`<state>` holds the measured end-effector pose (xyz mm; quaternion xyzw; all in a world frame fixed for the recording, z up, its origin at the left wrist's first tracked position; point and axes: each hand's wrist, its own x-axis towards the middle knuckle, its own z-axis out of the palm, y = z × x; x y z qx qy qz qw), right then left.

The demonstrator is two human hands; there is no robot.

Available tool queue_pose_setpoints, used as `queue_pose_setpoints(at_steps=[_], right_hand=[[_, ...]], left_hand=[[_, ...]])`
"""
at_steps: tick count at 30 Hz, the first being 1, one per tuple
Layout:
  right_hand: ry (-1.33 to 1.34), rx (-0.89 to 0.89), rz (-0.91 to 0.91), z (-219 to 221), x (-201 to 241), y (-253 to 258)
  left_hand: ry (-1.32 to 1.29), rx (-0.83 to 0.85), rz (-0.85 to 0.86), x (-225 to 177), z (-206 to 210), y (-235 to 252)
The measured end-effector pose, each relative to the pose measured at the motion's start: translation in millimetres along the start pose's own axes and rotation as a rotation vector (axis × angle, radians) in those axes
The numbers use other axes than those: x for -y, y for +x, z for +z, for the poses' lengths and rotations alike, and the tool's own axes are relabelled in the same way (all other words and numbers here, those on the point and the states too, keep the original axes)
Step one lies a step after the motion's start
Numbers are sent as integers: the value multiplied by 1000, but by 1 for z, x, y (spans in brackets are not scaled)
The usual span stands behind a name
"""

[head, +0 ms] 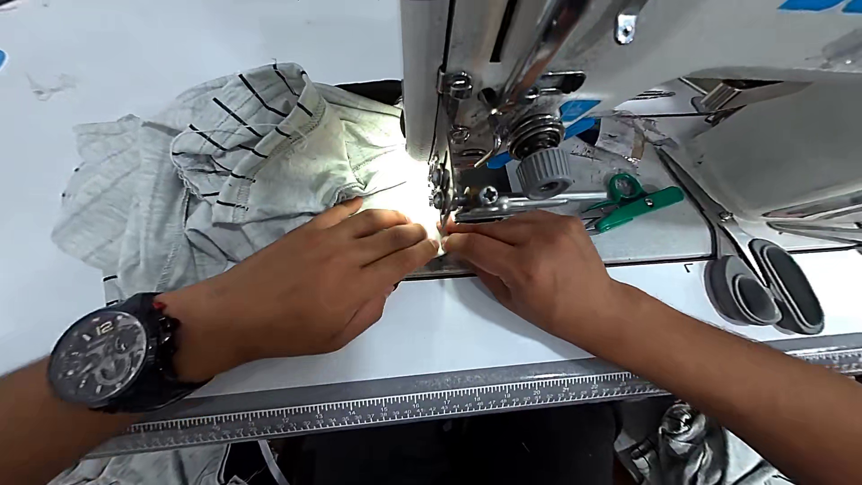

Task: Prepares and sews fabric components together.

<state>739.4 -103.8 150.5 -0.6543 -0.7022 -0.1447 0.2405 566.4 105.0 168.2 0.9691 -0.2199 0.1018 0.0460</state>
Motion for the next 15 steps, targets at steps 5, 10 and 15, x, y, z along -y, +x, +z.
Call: queue_pose_setpoints(at_steps=[5, 10, 15], right_hand=[[-20, 53, 25, -2, 3, -10], [-68, 89, 21, -3, 5, -7], [-119, 106, 94, -1, 5, -3]], left_hand=[[60, -9, 16, -3, 7, 0], [-19, -22, -15, -1, 8, -1], [-41, -6, -3, 19, 6, 2]])
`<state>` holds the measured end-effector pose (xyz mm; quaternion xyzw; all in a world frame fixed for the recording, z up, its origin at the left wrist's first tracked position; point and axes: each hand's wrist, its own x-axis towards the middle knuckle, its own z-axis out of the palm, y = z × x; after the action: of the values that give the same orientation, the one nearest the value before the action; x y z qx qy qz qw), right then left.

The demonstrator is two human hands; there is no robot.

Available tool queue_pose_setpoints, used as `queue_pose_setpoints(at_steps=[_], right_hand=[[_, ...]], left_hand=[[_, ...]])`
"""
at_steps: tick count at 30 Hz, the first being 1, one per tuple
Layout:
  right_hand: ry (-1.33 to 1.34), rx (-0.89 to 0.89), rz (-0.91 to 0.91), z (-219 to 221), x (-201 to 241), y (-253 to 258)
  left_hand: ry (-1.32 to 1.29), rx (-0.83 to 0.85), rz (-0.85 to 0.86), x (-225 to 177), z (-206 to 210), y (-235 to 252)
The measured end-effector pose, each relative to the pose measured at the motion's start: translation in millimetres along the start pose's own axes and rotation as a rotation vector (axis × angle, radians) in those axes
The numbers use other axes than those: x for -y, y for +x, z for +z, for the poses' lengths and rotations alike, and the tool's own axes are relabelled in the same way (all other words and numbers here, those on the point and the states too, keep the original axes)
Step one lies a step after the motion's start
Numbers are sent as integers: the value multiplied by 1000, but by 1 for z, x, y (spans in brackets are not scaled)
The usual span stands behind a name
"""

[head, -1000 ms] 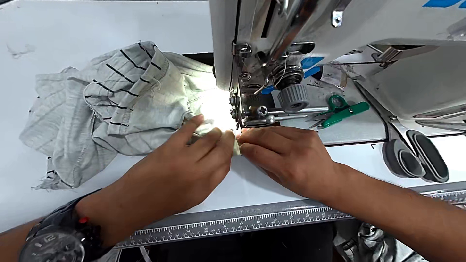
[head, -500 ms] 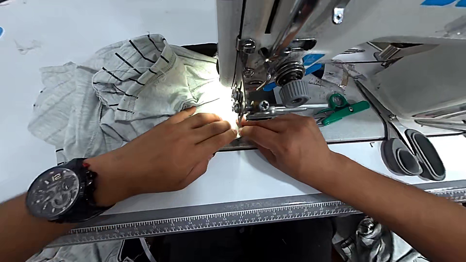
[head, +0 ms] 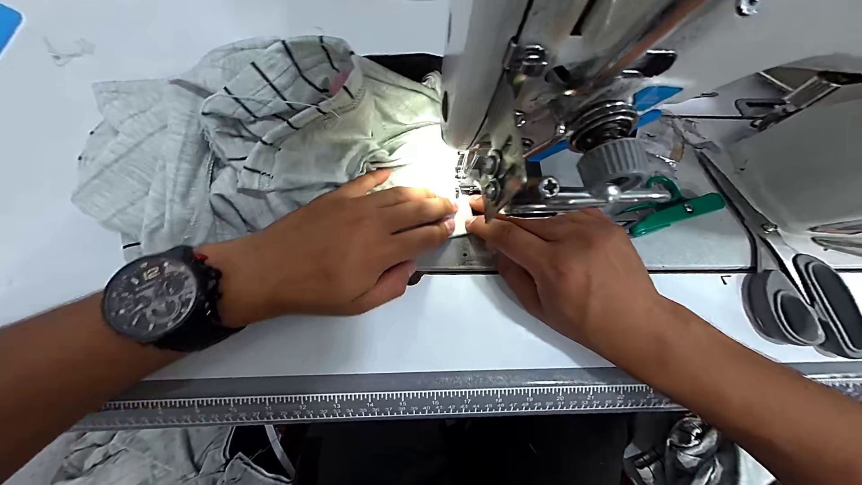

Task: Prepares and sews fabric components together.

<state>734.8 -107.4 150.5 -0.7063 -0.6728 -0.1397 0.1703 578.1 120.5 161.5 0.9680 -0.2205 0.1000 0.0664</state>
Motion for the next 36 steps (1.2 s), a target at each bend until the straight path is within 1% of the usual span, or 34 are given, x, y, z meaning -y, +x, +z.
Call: queue_pose_setpoints(at_steps=[4, 7, 12, 14, 15, 16, 17, 18, 19, 20, 21, 22, 24, 25, 26, 27, 28, 30, 31, 32, 33, 34, 36], right_hand=[[-70, 71, 106, 2, -1, 1], [-72, 108, 179, 3, -3, -2], [-44, 17, 196, 1, -3, -5], [-54, 0, 211, 3, -1, -4], [-64, -3, 216, 4, -1, -4], [-75, -10, 217, 5, -1, -3], [-88, -6, 222, 5, 0, -3], [-98, -17, 221, 5, 1, -4], [-111, -48, 211, 4, 3, -7], [-119, -88, 192, 3, 7, -9], [-112, -132, 169, 0, 14, -10], [-63, -174, 156, -4, 25, -9], [195, -231, 179, -7, 70, -2], [319, -219, 217, -9, 99, 1], [373, -199, 267, -11, 127, 7], [350, -187, 331, -12, 152, 14], [276, -175, 404, -11, 172, 22], [166, -108, 523, -4, 194, 36], [163, -88, 553, -1, 196, 39], [185, -113, 551, 1, 194, 38], [259, -152, 532, -1, 187, 32], [375, -190, 513, -6, 175, 22], [663, -239, 535, -33, 148, -6]], left_hand=[[-31, -23, 24, 25, 3, 4], [-30, -32, 7, 31, 7, 6], [-15, -53, 6, 25, 11, 7], [42, -54, -2, 21, 9, 9], [91, -80, -13, 21, 7, 11], [153, -126, -67, 23, 2, 12], [208, -165, -196, 25, -6, 10], [226, -148, -417, 25, -18, 7], [206, -107, -670, 23, -32, 2], [150, -71, -876, 18, -46, -6], [101, -22, -997, 9, -59, -15], [42, 31, -1066, -5, -76, -22], [26, 75, -1109, -29, -107, -38], [62, 31, -1119, -36, -115, -47], [95, -37, -1142, -39, -117, -54], [98, -80, -1186, -38, -112, -60], [52, -92, -1241, -35, -103, -65], [-116, -96, -1344, -31, -77, -76], [-187, -140, -1362, -31, -66, -83], [-259, -224, -1366, -34, -61, -90], [-383, -345, -1368, -41, -62, -98], [-580, -472, -1371, -49, -68, -105], [-1053, -689, -1341, -60, -86, -116]])
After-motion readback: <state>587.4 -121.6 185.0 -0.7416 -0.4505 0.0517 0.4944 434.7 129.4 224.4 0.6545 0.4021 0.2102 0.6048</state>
